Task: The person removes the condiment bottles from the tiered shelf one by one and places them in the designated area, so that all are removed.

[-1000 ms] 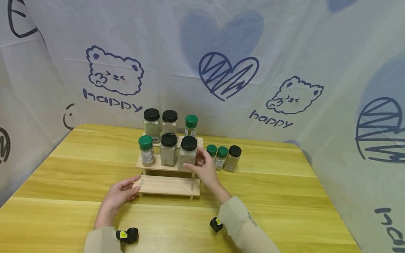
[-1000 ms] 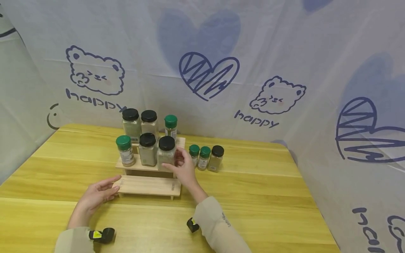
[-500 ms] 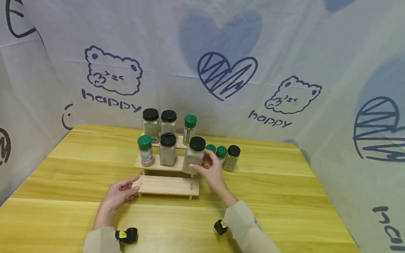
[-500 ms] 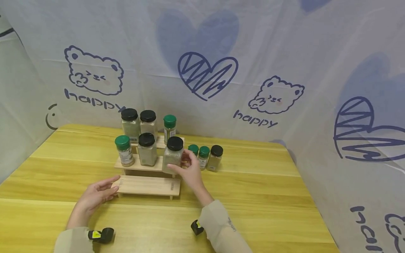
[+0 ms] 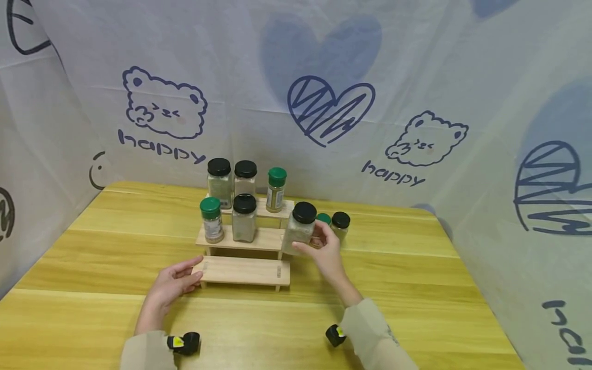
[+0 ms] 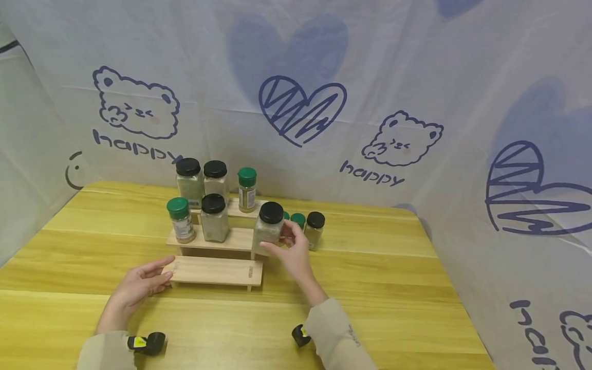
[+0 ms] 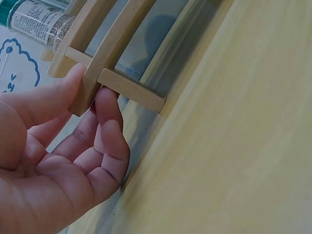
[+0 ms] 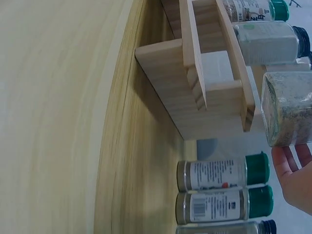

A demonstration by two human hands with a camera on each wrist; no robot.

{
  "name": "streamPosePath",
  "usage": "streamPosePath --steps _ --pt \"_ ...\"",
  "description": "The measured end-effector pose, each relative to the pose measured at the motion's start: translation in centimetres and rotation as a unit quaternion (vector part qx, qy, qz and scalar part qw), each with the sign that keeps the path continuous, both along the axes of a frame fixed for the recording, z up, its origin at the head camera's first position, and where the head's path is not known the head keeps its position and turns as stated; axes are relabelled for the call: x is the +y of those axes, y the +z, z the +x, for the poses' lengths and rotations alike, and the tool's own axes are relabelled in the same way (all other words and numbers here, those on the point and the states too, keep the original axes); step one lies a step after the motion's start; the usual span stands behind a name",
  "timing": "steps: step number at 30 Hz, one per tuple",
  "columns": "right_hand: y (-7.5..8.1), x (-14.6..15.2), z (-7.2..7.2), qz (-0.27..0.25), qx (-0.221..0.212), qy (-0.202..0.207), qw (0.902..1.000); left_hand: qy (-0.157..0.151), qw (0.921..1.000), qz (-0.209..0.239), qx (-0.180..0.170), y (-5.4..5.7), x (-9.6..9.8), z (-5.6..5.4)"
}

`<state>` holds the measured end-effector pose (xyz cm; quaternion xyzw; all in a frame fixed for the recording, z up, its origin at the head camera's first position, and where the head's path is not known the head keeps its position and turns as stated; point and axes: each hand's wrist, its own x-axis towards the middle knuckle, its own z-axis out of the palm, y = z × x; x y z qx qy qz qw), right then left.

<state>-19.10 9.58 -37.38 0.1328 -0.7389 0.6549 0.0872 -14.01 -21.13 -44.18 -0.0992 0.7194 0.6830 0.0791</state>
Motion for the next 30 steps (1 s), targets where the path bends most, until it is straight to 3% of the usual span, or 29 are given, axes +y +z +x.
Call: streamPosePath --steps 7,14,23,30 --pt "-0.3 1.3 0.1 -0.007 0.018 -0.007 0.9998 0.000 1.0000 -0.003 -0.003 0.0 0.0 0.0" --pt "-2.9 2.9 -1.2 -0.020 0.016 -0.012 0.9996 0.003 1.0000 -0.005 -0.004 0.1 0.1 0.1" --pt "-4.7 3.8 -1.8 0.010 0.046 -0.009 0.9988 0.006 0.9999 -0.007 -0.006 0.0 0.1 0.2" --pt "-5.1 4.0 -2.1 0.025 -0.022 -0.008 0.9994 0.005 0.9999 -0.008 -0.003 0.0 0.1 0.2"
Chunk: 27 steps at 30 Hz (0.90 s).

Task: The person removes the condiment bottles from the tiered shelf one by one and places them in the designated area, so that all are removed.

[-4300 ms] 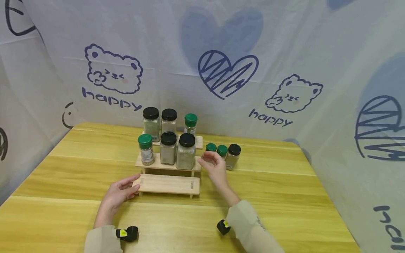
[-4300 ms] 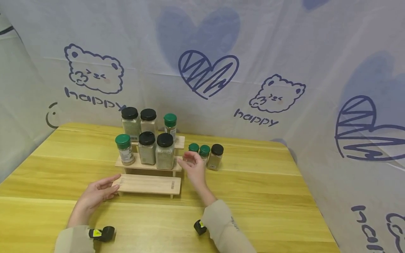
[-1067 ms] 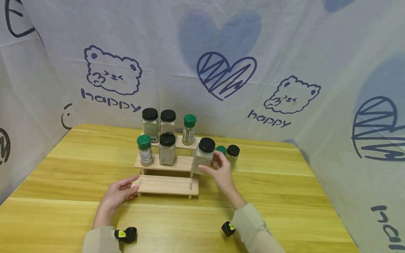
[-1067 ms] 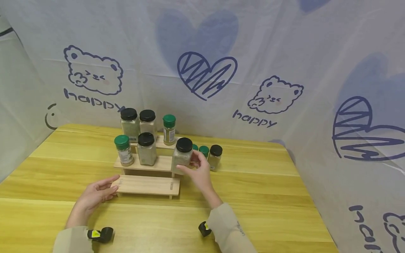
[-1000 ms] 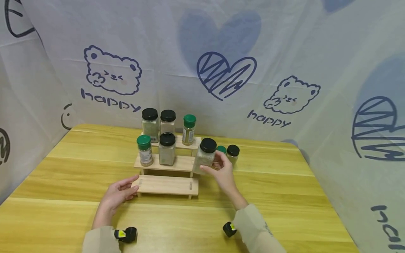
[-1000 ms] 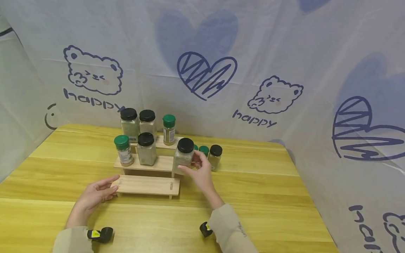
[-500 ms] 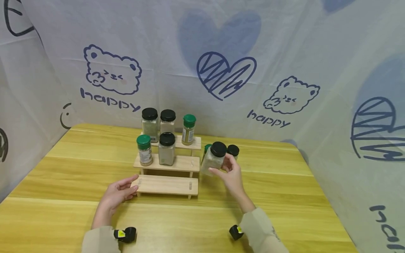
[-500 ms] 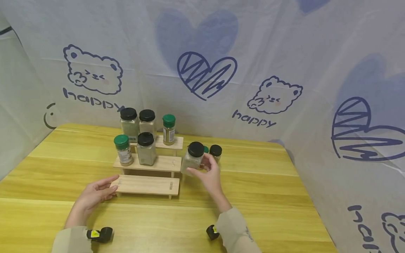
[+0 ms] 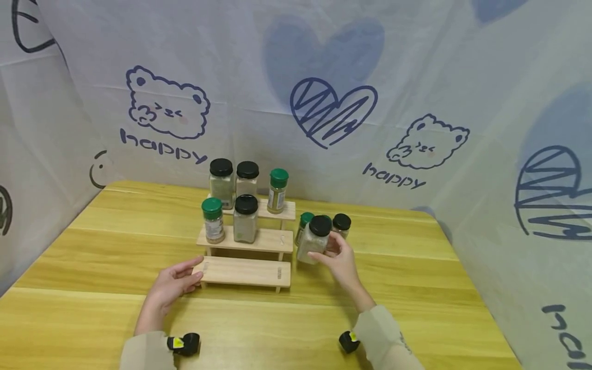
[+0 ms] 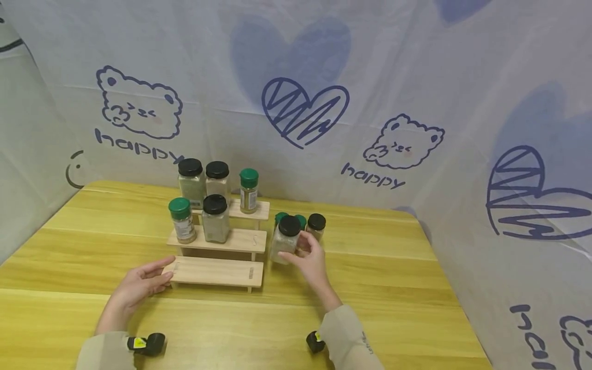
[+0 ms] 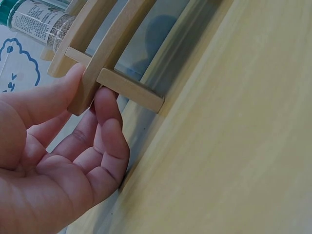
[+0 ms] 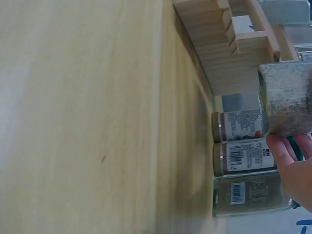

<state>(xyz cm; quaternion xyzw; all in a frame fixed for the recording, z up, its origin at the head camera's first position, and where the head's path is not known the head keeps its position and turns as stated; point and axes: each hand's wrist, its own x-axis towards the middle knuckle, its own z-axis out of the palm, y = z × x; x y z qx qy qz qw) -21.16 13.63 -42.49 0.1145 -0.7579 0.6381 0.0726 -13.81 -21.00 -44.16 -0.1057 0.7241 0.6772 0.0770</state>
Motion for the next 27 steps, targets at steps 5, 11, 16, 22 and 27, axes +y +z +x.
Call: streamPosePath --steps 5,11,16,22,27 --pt "0.5 -0.2 0.2 0.016 -0.040 0.014 0.9990 0.000 1.0000 0.001 0.000 0.0 0.0 0.0" --pt "-1.3 -0.2 -0.8 0.019 -0.049 0.013 0.9985 0.002 1.0000 0.002 -0.002 0.1 0.1 0.0" --pt "-2.0 -0.5 -1.1 0.023 -0.034 0.011 0.9991 0.005 1.0000 0.000 -0.004 0.1 0.1 0.1" --pt "-2.5 -0.7 -1.3 0.020 -0.022 0.019 0.9994 0.004 1.0000 0.001 0.000 -0.1 0.1 0.0" --pt "-2.7 -0.9 -1.4 0.022 -0.021 0.023 0.9993 0.002 1.0000 0.000 0.003 -0.1 0.0 0.0"
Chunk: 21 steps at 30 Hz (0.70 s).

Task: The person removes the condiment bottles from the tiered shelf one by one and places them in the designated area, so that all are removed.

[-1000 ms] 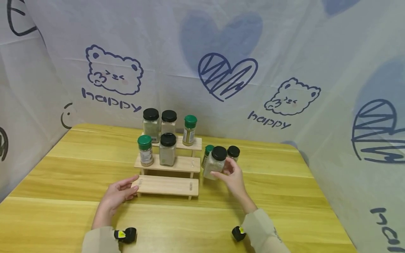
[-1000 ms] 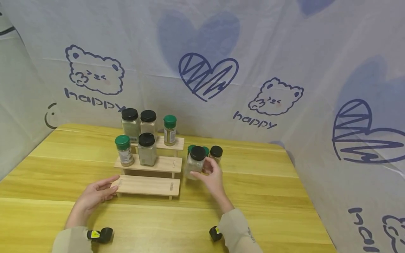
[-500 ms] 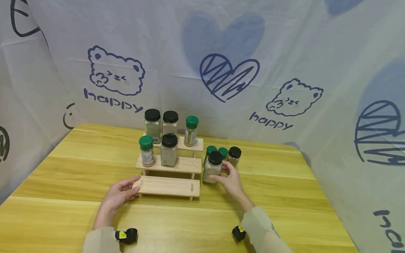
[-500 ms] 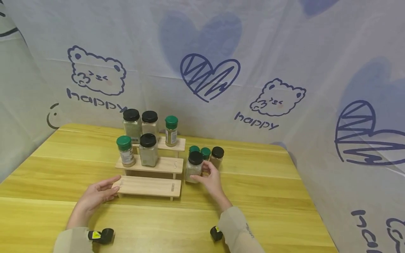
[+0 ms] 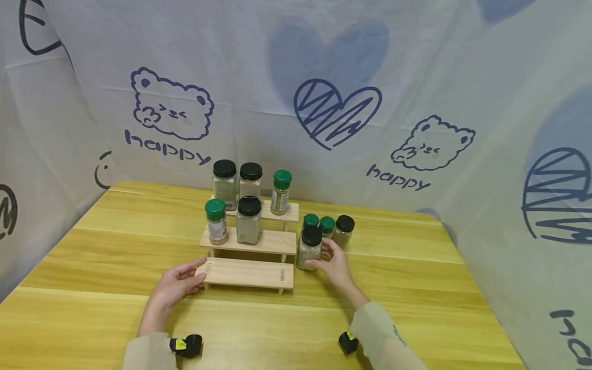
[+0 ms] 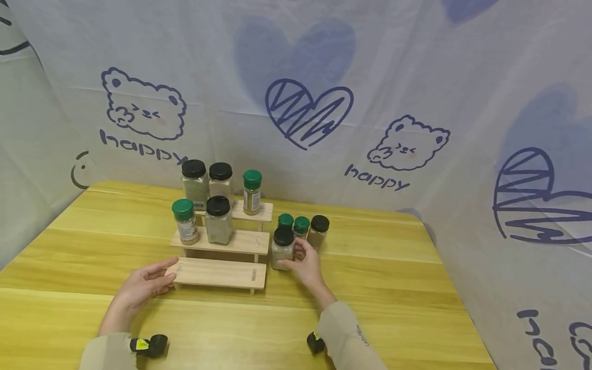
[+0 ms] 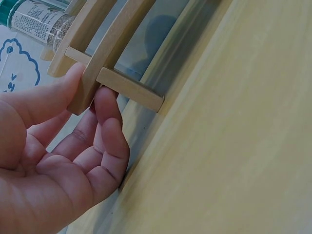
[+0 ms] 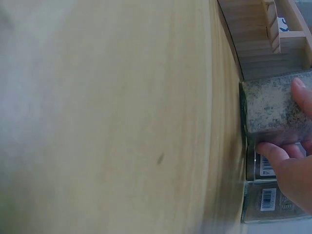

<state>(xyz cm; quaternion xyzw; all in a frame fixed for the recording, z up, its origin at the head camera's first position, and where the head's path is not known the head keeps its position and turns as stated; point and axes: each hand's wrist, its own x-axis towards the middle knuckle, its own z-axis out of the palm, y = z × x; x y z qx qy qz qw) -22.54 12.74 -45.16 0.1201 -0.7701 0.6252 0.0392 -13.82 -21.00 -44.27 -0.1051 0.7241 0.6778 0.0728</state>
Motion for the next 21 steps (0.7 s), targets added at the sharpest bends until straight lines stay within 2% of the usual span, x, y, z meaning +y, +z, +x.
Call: streamPosePath --steps 11,21 --pt "-0.08 -0.07 -0.08 0.006 -0.029 -0.013 0.9995 0.001 1.0000 -0.001 -0.005 0.16 0.07 0.07" --pt "-0.17 -0.25 -0.32 0.018 -0.029 -0.024 0.9991 0.001 1.0000 0.001 -0.009 0.23 0.05 0.04"
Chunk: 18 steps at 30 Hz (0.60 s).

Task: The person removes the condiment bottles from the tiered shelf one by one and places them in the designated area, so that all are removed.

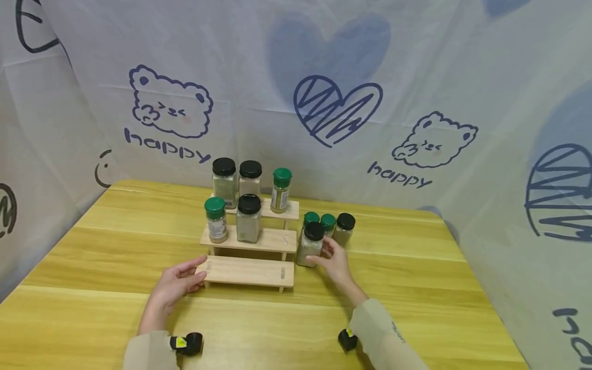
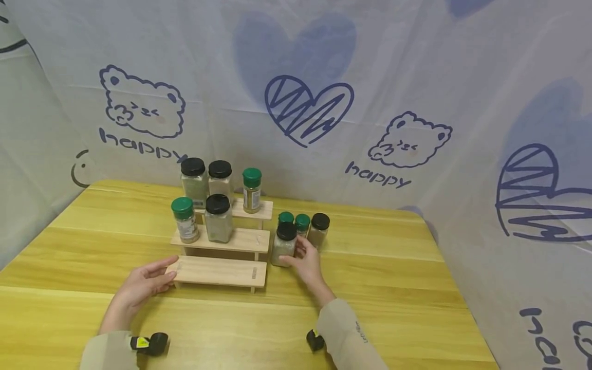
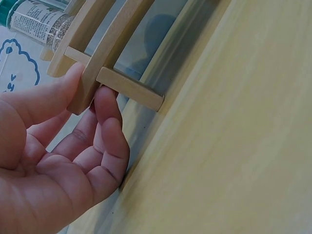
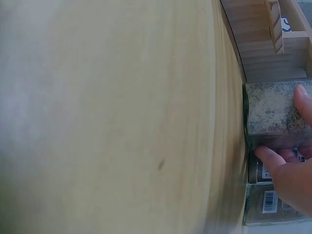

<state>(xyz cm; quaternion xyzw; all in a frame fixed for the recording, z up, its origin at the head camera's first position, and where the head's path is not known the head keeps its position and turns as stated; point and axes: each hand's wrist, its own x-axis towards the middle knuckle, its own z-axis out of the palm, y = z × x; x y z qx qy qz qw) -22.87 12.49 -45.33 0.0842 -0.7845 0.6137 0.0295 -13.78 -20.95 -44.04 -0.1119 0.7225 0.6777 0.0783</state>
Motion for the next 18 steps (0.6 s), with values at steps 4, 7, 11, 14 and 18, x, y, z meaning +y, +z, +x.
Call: streamPosePath --steps 4,7,11,14,18 --pt "0.3 0.1 0.0 0.031 -0.006 0.002 0.9995 0.001 1.0000 -0.001 0.002 0.1 0.0 -0.1" --pt "0.6 0.1 0.2 0.058 -0.025 0.005 0.9980 0.001 1.0000 0.000 0.003 0.1 0.0 -0.1" --pt "0.8 0.2 0.4 0.076 -0.046 0.006 0.9960 0.002 1.0000 0.001 0.002 0.0 0.0 -0.1" --pt "1.1 0.2 0.6 0.078 -0.048 0.005 0.9958 0.002 1.0000 0.000 0.002 0.0 0.1 -0.1" --pt "2.1 0.4 1.3 0.085 -0.036 0.001 0.9957 0.001 1.0000 0.000 0.005 0.0 0.1 -0.1"
